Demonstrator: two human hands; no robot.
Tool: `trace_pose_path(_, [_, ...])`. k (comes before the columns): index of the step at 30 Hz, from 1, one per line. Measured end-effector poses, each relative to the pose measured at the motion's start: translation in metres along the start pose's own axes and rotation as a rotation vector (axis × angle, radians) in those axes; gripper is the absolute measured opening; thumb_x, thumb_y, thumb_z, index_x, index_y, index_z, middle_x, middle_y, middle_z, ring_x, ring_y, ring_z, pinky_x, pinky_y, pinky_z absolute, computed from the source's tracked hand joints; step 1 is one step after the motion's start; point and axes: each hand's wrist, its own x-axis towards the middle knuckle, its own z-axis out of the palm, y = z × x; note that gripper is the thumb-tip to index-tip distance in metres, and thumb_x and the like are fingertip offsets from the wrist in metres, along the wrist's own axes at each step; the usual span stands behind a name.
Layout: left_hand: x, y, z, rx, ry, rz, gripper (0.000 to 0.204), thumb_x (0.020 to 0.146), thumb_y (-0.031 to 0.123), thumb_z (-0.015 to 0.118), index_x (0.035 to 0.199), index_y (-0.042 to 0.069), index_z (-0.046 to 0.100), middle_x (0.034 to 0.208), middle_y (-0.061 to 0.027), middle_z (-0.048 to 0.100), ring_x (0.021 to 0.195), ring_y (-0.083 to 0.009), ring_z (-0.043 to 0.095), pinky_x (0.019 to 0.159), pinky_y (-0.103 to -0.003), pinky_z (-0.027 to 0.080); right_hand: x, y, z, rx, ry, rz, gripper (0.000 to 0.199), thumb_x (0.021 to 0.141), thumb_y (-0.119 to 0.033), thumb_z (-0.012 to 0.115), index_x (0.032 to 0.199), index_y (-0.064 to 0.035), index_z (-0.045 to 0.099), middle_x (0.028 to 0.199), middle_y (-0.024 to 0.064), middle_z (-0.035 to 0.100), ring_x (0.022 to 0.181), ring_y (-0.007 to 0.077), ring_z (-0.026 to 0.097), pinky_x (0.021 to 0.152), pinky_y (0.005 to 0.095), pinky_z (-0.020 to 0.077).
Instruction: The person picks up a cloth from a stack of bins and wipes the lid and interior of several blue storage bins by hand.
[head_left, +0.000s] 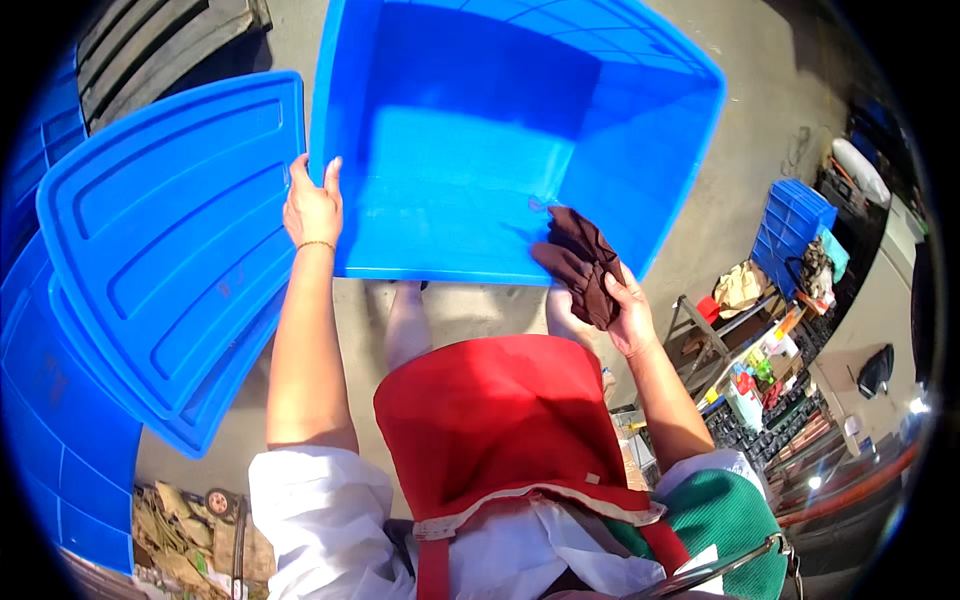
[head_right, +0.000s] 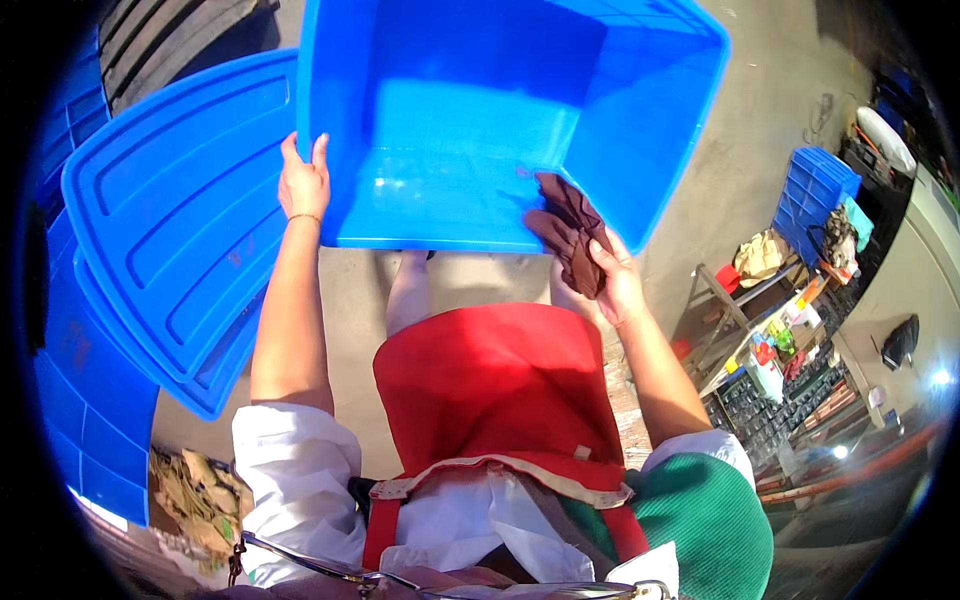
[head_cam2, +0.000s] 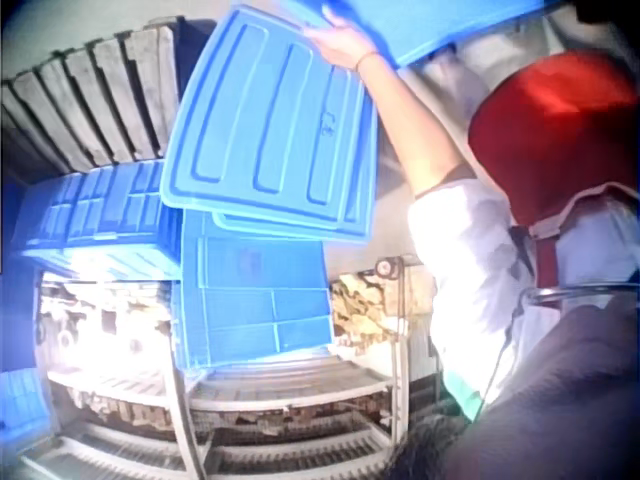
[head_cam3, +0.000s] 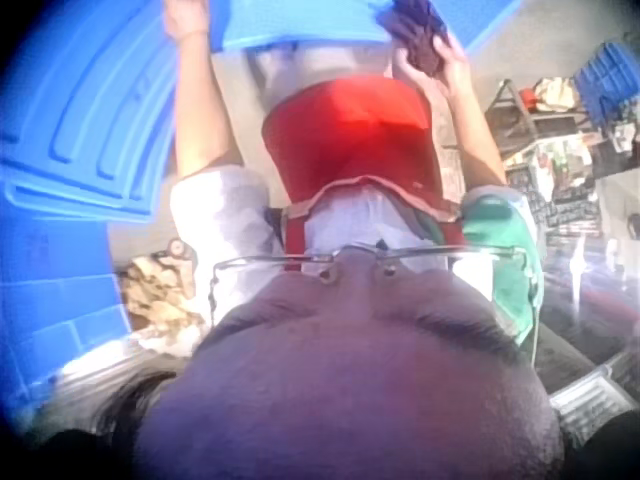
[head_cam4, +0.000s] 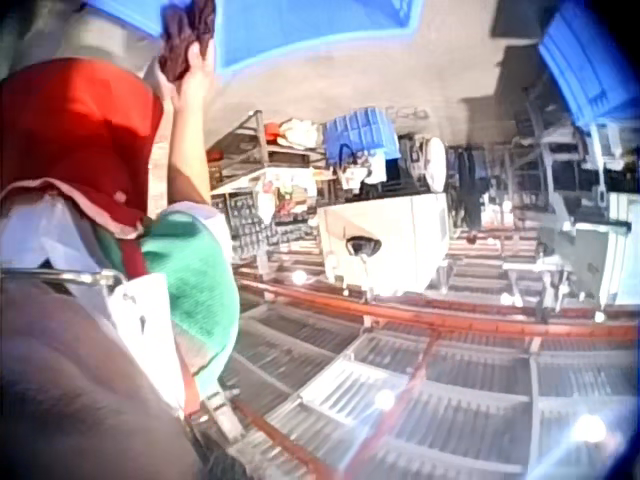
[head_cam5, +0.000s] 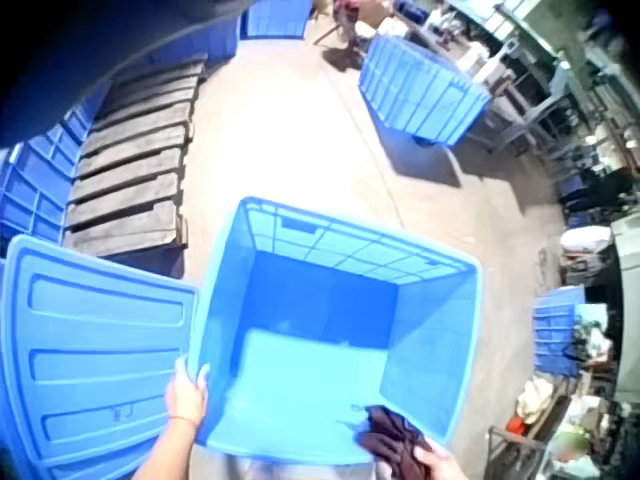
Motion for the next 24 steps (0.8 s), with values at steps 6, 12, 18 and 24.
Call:
trace_pose_path(6, [-0.075,0.019,-0.041,-0.428,0.098,0.185,0.057,0.09,0.045,0.049,0.124,0.0,0.044,0.119,-0.0187,0.054,0.11,-0.0324,0.051,0.094,-0.04,0.038,-0.092,-0.022,0.055,0.479,-0.281,0.028,0.044,0.095,-0.016,0.04,0.136,-0.0033,0.031,0.136,0.0135,0.041,0.124,0.0283,0.042,0.105,0.0421,0.0331])
trace_pose_path(12, [-0.208,0.07,-0.079,-2.04,-1.134,-0.48,0.103,0.076,0.079,0.024,0.139,-0.002,0.026,0.138,-0.0143,0.038,0.128,-0.0286,0.035,0.105,-0.045,0.028,-0.147,-0.041,0.089,0.396,-0.546,0.051,0.054,0.087,-0.012,0.048,0.137,-0.0022,0.03,0.137,0.0159,0.04,0.127,0.0299,0.038,0.107,0.0449,0.0295])
trace_pose_path(18, [-0.291,0.11,-0.124,-2.036,-0.796,-0.245,0.067,0.09,0.054,0.039,0.14,0.011,0.025,0.138,-0.0076,0.038,0.126,-0.0247,0.039,0.099,-0.042,0.038,-0.177,-0.06,0.078,-0.602,-0.577,-0.461,0.044,0.078,0.006,0.046,0.121,0.0002,0.051,0.127,0.0132,0.049,0.116,0.0233,0.048,0.098,0.0323,0.0365])
trace_pose_path(24, [-0.365,0.12,-0.134,-1.869,-0.513,-0.465,0.055,0.094,0.05,0.032,0.131,0.009,0.041,0.126,-0.0086,0.051,0.111,-0.0252,0.053,0.09,-0.039,0.046,-0.241,-0.089,0.075,-1.517,-0.894,-1.234,0.026,0.064,0.005,0.058,0.086,-0.0071,0.064,0.111,0.0096,0.056,0.106,0.0314,0.052,0.086,0.0378,0.0455])
